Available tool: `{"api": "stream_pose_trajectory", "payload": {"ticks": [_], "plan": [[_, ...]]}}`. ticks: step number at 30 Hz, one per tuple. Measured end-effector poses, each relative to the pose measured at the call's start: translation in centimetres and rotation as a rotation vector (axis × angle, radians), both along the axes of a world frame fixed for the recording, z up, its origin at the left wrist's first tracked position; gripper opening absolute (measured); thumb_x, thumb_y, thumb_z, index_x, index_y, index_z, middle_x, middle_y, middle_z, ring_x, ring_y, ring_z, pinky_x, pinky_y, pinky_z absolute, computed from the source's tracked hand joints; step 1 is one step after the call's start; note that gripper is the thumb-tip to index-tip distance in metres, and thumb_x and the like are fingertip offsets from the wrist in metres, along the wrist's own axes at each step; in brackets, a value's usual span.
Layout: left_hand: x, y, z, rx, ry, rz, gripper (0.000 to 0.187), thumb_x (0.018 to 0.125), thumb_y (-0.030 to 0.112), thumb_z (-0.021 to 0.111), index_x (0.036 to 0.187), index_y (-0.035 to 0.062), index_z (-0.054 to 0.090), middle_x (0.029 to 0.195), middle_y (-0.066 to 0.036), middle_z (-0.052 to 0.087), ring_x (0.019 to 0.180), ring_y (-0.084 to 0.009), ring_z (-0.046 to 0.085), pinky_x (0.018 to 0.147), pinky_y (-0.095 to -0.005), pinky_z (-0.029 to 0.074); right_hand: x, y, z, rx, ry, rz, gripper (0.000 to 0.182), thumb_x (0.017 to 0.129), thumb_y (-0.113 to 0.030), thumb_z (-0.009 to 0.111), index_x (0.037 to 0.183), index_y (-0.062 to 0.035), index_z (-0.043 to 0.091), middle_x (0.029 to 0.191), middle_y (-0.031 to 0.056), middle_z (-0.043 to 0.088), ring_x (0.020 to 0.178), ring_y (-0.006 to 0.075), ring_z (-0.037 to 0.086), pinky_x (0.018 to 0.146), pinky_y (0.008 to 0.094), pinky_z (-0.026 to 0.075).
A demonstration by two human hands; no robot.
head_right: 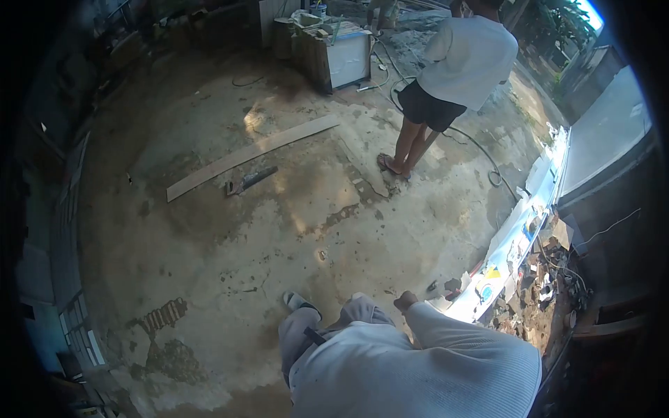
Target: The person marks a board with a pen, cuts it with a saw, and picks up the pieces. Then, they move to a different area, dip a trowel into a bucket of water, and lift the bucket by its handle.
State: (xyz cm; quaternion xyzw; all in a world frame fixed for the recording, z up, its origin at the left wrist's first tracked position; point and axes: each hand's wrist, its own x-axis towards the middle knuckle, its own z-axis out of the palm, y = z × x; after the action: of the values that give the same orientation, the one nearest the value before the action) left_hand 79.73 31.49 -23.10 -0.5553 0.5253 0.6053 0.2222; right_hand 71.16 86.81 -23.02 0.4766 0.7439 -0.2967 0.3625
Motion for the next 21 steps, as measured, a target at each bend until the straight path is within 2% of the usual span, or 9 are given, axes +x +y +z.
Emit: {"api": "stream_pose_trajectory", "payload": {"ticks": [1, 3, 7, 10, 13, 14, 16, 17, 21], "plan": [[-3.7, -2.0, 0.0, 0.005, -0.003, 0.013, 0.017, 0.099, 0.021, 0.064, 0.107, 0.0077, 0.071, 0.084, -0.007, 0.071, 0.067, -0.0121, 0.065, 0.049, -0.0262, 0.043, 0.9, -1.5, 2.0, 0.004, -0.134, 0.157, 0.042, 0.092, -0.028, 0.067, 0.107, 0.0099, 0.074, 0.087, 0.0191, 0.078, 0.073, 0.0288, 0.078, 0.068, 0.0412, 0.063], [-11.2, -6.8, 0.3, -0.016, 0.026, 0.017, 0.016, 0.099, 0.019, 0.065, 0.108, 0.0075, 0.071, 0.083, -0.007, 0.071, 0.065, -0.0125, 0.065, 0.047, -0.0251, 0.041, 3.0, -4.8, 1.8, -0.040, -0.249, 0.098, 0.045, 0.094, -0.029, 0.066, 0.116, 0.0094, 0.071, 0.091, 0.0185, 0.079, 0.079, 0.0280, 0.079, 0.076, 0.0426, 0.063], [-30.6, -16.0, 0.9, -0.138, 0.206, -0.131, 0.018, 0.099, 0.020, 0.065, 0.111, 0.0074, 0.070, 0.084, -0.006, 0.069, 0.065, -0.0135, 0.066, 0.045, -0.0230, 0.040, -0.2, -10.8, -0.7, -0.061, -0.175, 0.189, 0.034, 0.095, -0.025, 0.066, 0.107, 0.0062, 0.074, 0.093, 0.0197, 0.079, 0.086, 0.0313, 0.079, 0.076, 0.0431, 0.063], [-45.0, -19.5, 0.7, -0.207, 0.298, -0.130, 0.016, 0.103, 0.018, 0.060, 0.105, 0.0057, 0.069, 0.083, -0.004, 0.068, 0.059, -0.0103, 0.056, 0.047, -0.0215, 0.038, -8.8, -13.2, -3.7, -0.017, -0.033, 0.461, 0.028, 0.096, -0.021, 0.065, 0.100, 0.0038, 0.077, 0.094, 0.0206, 0.079, 0.091, 0.0337, 0.079, 0.076, 0.0434, 0.063], [-56.3, -18.7, 4.8, -0.285, 0.247, -0.251, 0.026, 0.105, 0.023, 0.062, 0.122, 0.0049, 0.071, 0.097, -0.007, 0.075, 0.078, -0.0121, 0.066, 0.064, -0.0259, 0.048, -22.8, -12.7, -5.5, -0.064, 0.087, 0.761, 0.024, 0.097, -0.018, 0.065, 0.094, 0.0015, 0.079, 0.095, 0.0216, 0.079, 0.096, 0.0361, 0.080, 0.076, 0.0437, 0.064], [-58.9, -19.0, 4.8, -0.302, 0.236, -0.277, 0.027, 0.105, 0.024, 0.063, 0.123, 0.0049, 0.071, 0.098, -0.007, 0.075, 0.079, -0.0126, 0.067, 0.064, -0.0260, 0.048, -30.6, -12.6, -4.0, -0.218, 0.096, 0.919, 0.024, 0.093, -0.019, 0.067, 0.089, 0.0022, 0.079, 0.089, 0.0208, 0.079, 0.080, 0.0361, 0.080, 0.070, 0.0429, 0.064], [-63.0, -19.1, 4.8, -0.319, 0.184, -0.298, 0.028, 0.105, 0.025, 0.063, 0.124, 0.0049, 0.071, 0.100, -0.008, 0.075, 0.082, -0.0136, 0.069, 0.066, -0.0262, 0.049, -42.9, -11.6, -5.9, -0.153, 0.120, 0.072, 0.023, 0.089, -0.010, 0.059, 0.084, 0.0043, 0.076, 0.075, 0.0212, 0.076, 0.064, 0.0322, 0.078, 0.063, 0.0396, 0.063], [-64.7, -18.9, 5.4, -0.321, 0.137, -0.292, 0.028, 0.105, 0.025, 0.064, 0.124, 0.0049, 0.071, 0.101, -0.009, 0.076, 0.083, -0.0140, 0.070, 0.066, -0.0263, 0.049, -48.3, -10.1, -8.7, -0.168, 0.211, 0.086, 0.027, 0.091, -0.016, 0.059, 0.077, 0.0034, 0.071, 0.072, 0.0153, 0.074, 0.062, 0.0255, 0.076, 0.055, 0.0394, 0.063], [-66.5, -15.6, 3.6, -0.215, -0.127, -0.298, 0.030, 0.103, 0.025, 0.066, 0.124, 0.0054, 0.071, 0.101, -0.010, 0.076, 0.087, -0.0168, 0.072, 0.069, -0.0296, 0.052, -70.1, -7.4, -13.0, -0.165, 0.361, 0.143, 0.026, 0.092, -0.019, 0.060, 0.082, 0.0031, 0.070, 0.072, 0.0133, 0.071, 0.060, 0.0238, 0.073, 0.054, 0.0370, 0.061]]}}
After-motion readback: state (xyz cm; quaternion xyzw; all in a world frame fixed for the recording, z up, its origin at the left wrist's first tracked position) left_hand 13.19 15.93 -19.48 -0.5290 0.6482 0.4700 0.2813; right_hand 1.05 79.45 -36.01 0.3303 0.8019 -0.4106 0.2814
